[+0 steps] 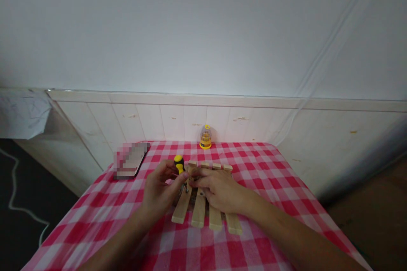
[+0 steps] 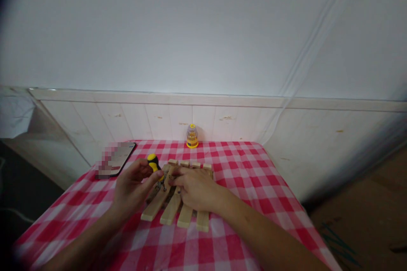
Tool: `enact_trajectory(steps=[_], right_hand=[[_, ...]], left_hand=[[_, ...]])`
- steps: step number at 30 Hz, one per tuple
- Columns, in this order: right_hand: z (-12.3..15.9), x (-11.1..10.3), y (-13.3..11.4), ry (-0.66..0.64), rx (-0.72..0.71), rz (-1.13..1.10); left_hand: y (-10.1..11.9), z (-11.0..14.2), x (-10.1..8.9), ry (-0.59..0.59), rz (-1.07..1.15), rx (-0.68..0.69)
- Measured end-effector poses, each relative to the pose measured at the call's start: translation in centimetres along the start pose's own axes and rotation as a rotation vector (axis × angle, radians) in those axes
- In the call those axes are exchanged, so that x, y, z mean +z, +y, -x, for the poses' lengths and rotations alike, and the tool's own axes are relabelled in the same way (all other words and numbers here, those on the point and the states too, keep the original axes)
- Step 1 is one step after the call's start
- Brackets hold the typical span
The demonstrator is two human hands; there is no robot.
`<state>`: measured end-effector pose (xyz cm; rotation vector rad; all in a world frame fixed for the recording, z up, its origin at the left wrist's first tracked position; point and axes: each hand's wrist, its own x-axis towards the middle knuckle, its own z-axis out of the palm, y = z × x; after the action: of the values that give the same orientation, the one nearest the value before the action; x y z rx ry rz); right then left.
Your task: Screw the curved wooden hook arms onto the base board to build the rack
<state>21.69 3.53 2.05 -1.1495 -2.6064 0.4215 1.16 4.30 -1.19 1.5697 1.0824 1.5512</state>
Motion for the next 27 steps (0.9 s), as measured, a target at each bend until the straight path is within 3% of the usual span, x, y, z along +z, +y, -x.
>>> enact_trajectory(steps=[14, 27], right_hand=[[-0.1, 0.2, 0.1, -0.023, 0.013, 0.033], [0.0, 0.4, 0.3, 0.007, -0.014, -0.009]], left_hand=[[-0.5, 0.4, 0.6, 0.054, -0.061, 0.040], [0.1, 0.6, 0.8, -0.010, -0.042, 0.069]])
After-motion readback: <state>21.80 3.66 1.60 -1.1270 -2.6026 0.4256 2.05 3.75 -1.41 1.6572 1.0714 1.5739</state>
